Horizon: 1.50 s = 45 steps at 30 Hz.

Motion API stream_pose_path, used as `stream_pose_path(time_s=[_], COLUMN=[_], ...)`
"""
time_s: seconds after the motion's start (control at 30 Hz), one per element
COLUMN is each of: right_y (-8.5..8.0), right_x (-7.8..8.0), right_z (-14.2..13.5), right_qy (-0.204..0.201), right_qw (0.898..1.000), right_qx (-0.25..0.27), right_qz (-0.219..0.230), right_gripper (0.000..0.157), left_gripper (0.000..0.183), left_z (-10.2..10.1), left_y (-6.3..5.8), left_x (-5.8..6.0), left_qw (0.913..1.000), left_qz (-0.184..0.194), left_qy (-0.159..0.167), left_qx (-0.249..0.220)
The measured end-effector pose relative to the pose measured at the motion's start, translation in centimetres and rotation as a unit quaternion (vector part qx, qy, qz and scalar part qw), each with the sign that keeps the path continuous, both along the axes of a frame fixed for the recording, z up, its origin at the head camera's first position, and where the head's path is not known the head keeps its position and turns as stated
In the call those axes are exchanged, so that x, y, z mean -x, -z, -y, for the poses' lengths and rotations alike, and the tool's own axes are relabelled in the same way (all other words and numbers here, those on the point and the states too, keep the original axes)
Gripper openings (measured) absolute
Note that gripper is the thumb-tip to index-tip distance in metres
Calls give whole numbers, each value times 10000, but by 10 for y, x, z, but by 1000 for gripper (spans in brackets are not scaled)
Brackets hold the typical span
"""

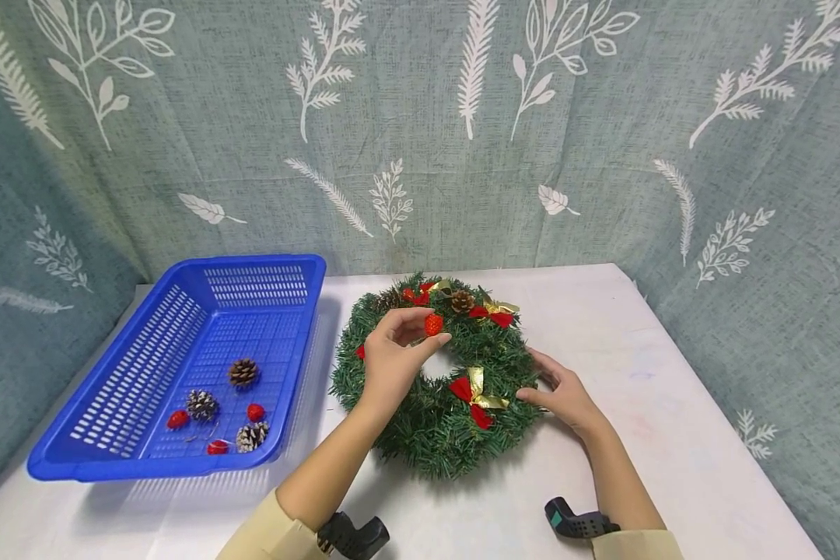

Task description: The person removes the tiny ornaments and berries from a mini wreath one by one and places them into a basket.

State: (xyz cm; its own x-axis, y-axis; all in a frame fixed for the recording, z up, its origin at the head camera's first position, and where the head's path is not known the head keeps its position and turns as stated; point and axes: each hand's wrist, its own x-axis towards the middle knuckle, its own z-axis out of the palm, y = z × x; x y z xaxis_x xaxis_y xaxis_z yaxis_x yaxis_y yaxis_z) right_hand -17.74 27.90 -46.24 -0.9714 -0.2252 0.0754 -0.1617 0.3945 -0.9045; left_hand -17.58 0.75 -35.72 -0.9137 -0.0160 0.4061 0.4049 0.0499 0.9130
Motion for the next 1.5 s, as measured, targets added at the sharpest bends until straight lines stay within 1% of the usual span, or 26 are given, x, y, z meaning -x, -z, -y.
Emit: stream_pose_path(time_s=[0.2, 0.33, 0.4, 0.7, 0.77, 0.93, 1.03, 1.13, 1.2, 1.37, 1.5], right_y=[1, 1, 1, -1, -1, -3, -4, -5, -5, -5, -5], right_x=[1, 1, 0, 0, 0, -2, -2, -2, -2, -2, -2], right_z=[-1, -1, -1, 1, 1, 0, 0, 0, -1, 0, 0], right_qy=[-10, 10, 15, 90, 95, 57, 11, -37, -44, -22, 8], right_qw=[10000, 10000, 10000, 10000, 9999, 10000, 10000, 10000, 10000, 10000, 10000], right_qx=[7, 50, 45, -21, -41, -42, 27, 31, 26, 10, -3], right_qz=[-11, 3, -8, 2, 8, 14, 33, 31, 41, 39, 50], right_gripper=[75, 74, 74, 74, 74, 74, 74, 73, 73, 73, 73], left_gripper=[33, 34, 35, 34, 35, 35, 34, 34, 35, 36, 37], left_z=[7, 14, 19, 40, 45, 55, 61, 67, 70, 80, 87], left_y=[-1, 0, 1, 6, 8, 11, 13, 14, 13, 9, 4], left_x=[-11, -18, -21, -36, -39, -44, -45, -44, -43, -39, -38], left_qw=[9998, 9990, 9987, 9986, 9987, 9986, 9983, 9980, 9978, 9953, 9932], left_qz=[216, 451, 503, 463, 402, 107, -31, -60, 52, 440, 603], left_qy=[12, -43, -80, -239, -302, -522, -582, -614, -645, -843, -936], left_qx=[-31, -40, -36, 117, 114, 65, -80, -165, -156, -189, -335])
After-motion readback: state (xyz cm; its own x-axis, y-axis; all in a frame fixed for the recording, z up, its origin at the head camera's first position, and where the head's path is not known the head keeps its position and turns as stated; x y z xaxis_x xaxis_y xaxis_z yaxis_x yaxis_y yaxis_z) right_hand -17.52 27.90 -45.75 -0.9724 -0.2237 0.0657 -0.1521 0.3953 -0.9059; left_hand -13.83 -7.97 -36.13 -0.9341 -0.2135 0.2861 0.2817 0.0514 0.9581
